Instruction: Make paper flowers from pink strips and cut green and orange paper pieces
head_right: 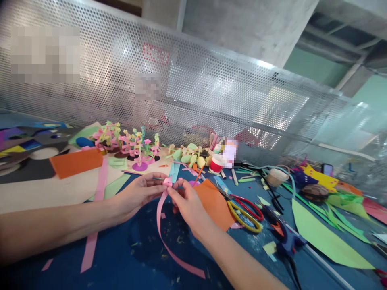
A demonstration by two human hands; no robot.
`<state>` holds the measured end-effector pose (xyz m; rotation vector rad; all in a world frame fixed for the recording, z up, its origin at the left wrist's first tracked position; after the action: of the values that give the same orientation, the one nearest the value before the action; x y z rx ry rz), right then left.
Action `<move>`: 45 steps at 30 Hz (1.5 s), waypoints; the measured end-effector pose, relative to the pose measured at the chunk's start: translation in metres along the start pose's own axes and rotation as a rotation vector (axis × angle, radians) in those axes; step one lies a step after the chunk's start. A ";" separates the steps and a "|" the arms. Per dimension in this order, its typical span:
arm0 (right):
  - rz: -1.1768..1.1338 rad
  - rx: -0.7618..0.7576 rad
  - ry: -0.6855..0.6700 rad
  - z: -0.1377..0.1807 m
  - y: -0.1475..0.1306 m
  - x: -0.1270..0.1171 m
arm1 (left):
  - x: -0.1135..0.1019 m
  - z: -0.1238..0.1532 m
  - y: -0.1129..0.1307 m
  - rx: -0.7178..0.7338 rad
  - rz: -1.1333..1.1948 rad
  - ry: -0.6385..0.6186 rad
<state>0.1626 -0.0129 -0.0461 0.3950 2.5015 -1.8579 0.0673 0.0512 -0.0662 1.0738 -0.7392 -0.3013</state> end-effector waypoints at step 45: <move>0.837 -0.650 -0.051 0.005 -0.072 -0.003 | 0.003 0.001 0.028 0.212 -0.321 0.005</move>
<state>0.1504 -0.0377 0.0210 1.0963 2.1829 -0.7082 0.0651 0.0624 -0.0400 1.3968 -0.6018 -0.5022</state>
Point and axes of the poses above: each hand's wrist, its own z-axis away from the middle knuckle, its own x-axis out of the palm, y = z × x, the point moved 8 cm from there along -z, towards the middle knuckle, and after that the axes turned 15 degrees about -x, right-handed, at the moved point
